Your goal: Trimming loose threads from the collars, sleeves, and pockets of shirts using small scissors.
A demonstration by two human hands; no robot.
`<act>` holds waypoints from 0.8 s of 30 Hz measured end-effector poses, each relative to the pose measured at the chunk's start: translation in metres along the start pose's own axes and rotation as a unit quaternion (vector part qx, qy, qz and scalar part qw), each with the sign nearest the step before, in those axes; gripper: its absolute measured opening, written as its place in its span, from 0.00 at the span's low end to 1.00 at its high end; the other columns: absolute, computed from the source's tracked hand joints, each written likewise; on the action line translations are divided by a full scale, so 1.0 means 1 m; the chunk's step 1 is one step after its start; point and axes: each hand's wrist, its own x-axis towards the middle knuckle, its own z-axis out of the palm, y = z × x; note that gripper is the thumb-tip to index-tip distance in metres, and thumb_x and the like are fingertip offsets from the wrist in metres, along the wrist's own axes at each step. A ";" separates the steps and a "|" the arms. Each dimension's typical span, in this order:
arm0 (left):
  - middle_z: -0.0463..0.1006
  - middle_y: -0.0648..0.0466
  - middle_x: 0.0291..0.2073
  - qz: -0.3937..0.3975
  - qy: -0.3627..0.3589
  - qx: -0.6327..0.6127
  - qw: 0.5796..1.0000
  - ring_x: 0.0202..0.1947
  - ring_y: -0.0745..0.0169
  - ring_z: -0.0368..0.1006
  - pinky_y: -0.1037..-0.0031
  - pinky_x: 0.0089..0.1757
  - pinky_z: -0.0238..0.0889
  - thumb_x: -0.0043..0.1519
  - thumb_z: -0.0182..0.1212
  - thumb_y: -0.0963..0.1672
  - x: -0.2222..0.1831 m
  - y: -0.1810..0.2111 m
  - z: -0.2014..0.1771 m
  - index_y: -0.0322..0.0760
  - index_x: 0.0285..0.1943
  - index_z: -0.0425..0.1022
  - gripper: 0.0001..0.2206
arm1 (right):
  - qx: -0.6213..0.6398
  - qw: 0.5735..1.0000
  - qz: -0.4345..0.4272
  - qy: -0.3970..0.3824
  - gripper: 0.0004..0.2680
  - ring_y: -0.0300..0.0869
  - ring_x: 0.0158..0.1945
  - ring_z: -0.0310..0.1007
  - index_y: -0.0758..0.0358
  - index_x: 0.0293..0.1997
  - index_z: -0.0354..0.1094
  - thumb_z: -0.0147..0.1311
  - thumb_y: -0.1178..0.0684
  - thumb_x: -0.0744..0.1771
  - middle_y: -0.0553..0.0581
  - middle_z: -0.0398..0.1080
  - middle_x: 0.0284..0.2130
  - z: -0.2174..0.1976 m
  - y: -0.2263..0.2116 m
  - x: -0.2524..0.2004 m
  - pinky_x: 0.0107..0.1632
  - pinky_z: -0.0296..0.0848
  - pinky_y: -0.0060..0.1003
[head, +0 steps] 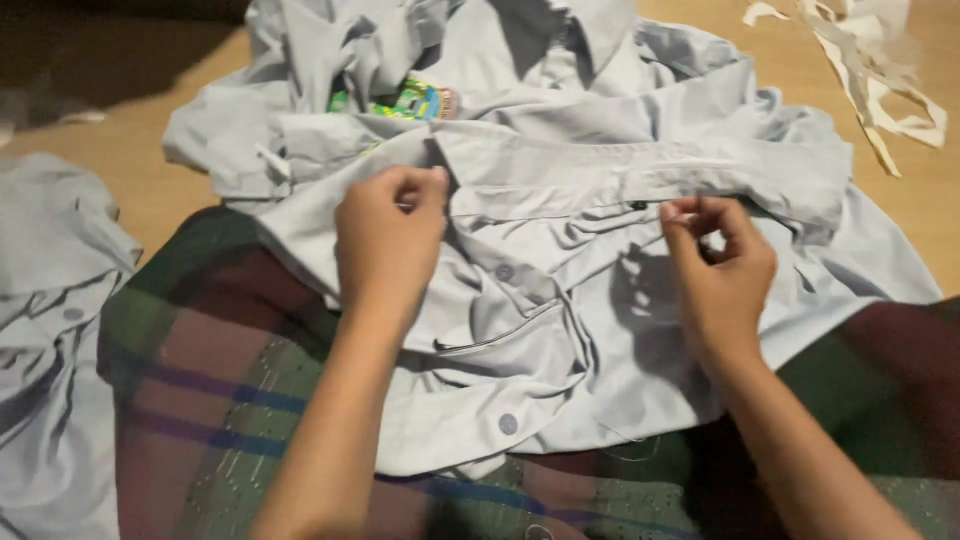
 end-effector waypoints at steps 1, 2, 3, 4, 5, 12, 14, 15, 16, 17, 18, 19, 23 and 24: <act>0.84 0.62 0.31 -0.005 0.006 -0.004 1.000 0.40 0.51 0.81 0.58 0.42 0.72 0.62 0.59 0.54 -0.001 0.001 -0.002 0.55 0.37 0.83 0.10 | 0.000 1.000 -0.006 -0.007 0.04 0.37 0.38 0.68 0.56 0.48 0.76 0.66 0.53 0.71 0.52 0.70 0.30 0.009 -0.005 -0.001 0.40 0.70 0.28; 0.84 0.65 0.30 -0.006 -0.009 0.000 1.000 0.39 0.55 0.82 0.60 0.42 0.72 0.60 0.60 0.55 -0.002 0.002 -0.003 0.57 0.36 0.84 0.10 | 0.006 0.999 0.004 -0.044 0.08 0.41 0.42 0.71 0.57 0.51 0.74 0.64 0.50 0.70 0.55 0.72 0.37 0.016 -0.010 -0.003 0.42 0.72 0.34; 0.83 0.67 0.29 -0.007 -0.024 0.004 1.000 0.38 0.59 0.82 0.63 0.41 0.73 0.58 0.61 0.56 -0.003 0.004 -0.003 0.59 0.35 0.84 0.10 | 0.012 0.997 0.014 -0.081 0.11 0.45 0.46 0.73 0.58 0.54 0.73 0.63 0.46 0.70 0.58 0.74 0.45 0.023 -0.015 -0.005 0.44 0.75 0.39; 0.83 0.67 0.29 -0.012 -0.024 0.000 1.000 0.38 0.59 0.82 0.63 0.41 0.73 0.58 0.61 0.56 -0.006 0.006 -0.006 0.59 0.35 0.84 0.10 | 0.008 0.996 0.011 -0.086 0.11 0.45 0.46 0.73 0.58 0.54 0.73 0.63 0.46 0.70 0.58 0.74 0.45 0.027 -0.027 -0.005 0.44 0.75 0.39; 0.85 0.63 0.32 -0.008 -0.067 -0.010 0.998 0.42 0.54 0.82 0.62 0.43 0.72 0.56 0.64 0.55 -0.009 0.008 -0.009 0.55 0.41 0.84 0.12 | 0.018 0.991 0.012 -0.131 0.10 0.42 0.40 0.69 0.57 0.56 0.72 0.59 0.47 0.71 0.57 0.70 0.43 0.030 -0.039 -0.004 0.42 0.73 0.37; 0.87 0.63 0.36 0.020 -0.059 -0.108 0.992 0.46 0.58 0.82 0.69 0.45 0.72 0.55 0.67 0.50 -0.019 -0.016 -0.001 0.61 0.46 0.85 0.10 | -0.078 0.952 -0.195 -0.223 0.11 0.47 0.31 0.72 0.47 0.57 0.76 0.63 0.47 0.69 0.53 0.67 0.36 0.056 -0.097 -0.001 0.37 0.72 0.40; 0.87 0.62 0.37 0.016 -0.062 -0.124 0.990 0.46 0.58 0.82 0.70 0.45 0.72 0.55 0.67 0.50 -0.019 -0.018 -0.003 0.60 0.45 0.85 0.10 | -0.096 0.947 -0.210 -0.223 0.10 0.48 0.31 0.72 0.46 0.57 0.76 0.62 0.47 0.69 0.52 0.67 0.37 0.063 -0.099 -0.006 0.38 0.72 0.42; 0.87 0.62 0.38 0.017 -0.068 -0.138 0.988 0.46 0.59 0.83 0.70 0.44 0.73 0.55 0.68 0.49 -0.020 -0.019 -0.004 0.60 0.45 0.85 0.10 | -0.114 0.943 -0.223 -0.219 0.10 0.48 0.32 0.72 0.45 0.57 0.76 0.61 0.47 0.70 0.50 0.68 0.39 0.066 -0.099 -0.009 0.39 0.73 0.44; 0.87 0.62 0.38 0.014 -0.066 -0.140 0.988 0.46 0.59 0.83 0.70 0.44 0.73 0.55 0.68 0.49 -0.020 -0.019 -0.006 0.60 0.45 0.85 0.10 | -0.113 0.942 -0.225 -0.223 0.10 0.48 0.32 0.72 0.45 0.57 0.76 0.61 0.47 0.70 0.50 0.68 0.39 0.068 -0.097 -0.010 0.39 0.73 0.44; 0.87 0.61 0.37 0.019 -0.070 -0.150 0.986 0.46 0.58 0.83 0.70 0.45 0.73 0.55 0.67 0.49 -0.020 -0.020 -0.007 0.58 0.45 0.85 0.10 | -0.086 0.945 -0.225 -0.220 0.10 0.47 0.30 0.72 0.47 0.57 0.76 0.62 0.49 0.69 0.52 0.68 0.37 0.071 -0.094 -0.010 0.37 0.71 0.41; 0.87 0.60 0.37 0.026 -0.074 -0.162 0.984 0.47 0.58 0.83 0.69 0.46 0.73 0.55 0.67 0.48 -0.020 -0.019 -0.009 0.57 0.44 0.85 0.09 | -0.059 0.948 -0.225 -0.216 0.10 0.47 0.28 0.71 0.49 0.57 0.77 0.62 0.51 0.69 0.54 0.68 0.36 0.072 -0.091 -0.011 0.35 0.70 0.39; 0.87 0.60 0.37 0.023 -0.072 -0.163 0.984 0.47 0.58 0.83 0.69 0.46 0.73 0.55 0.67 0.48 -0.020 -0.022 -0.009 0.57 0.44 0.85 0.09 | -0.059 0.947 -0.226 -0.219 0.10 0.47 0.28 0.71 0.49 0.57 0.77 0.62 0.51 0.69 0.54 0.68 0.36 0.074 -0.092 -0.012 0.35 0.70 0.39; 0.87 0.59 0.35 0.035 -0.062 -0.199 0.977 0.45 0.58 0.84 0.68 0.45 0.74 0.55 0.67 0.47 -0.020 -0.025 -0.005 0.54 0.43 0.85 0.09 | -0.028 0.948 -0.235 -0.214 0.09 0.44 0.26 0.73 0.54 0.56 0.78 0.63 0.55 0.70 0.56 0.68 0.36 0.075 -0.093 -0.012 0.33 0.69 0.36; 0.87 0.59 0.34 0.039 -0.061 -0.202 0.977 0.44 0.59 0.84 0.68 0.44 0.75 0.55 0.67 0.46 -0.020 -0.026 -0.005 0.54 0.42 0.85 0.08 | -0.016 0.949 -0.228 -0.218 0.09 0.41 0.26 0.72 0.54 0.56 0.78 0.62 0.55 0.70 0.56 0.68 0.36 0.076 -0.094 -0.012 0.32 0.68 0.34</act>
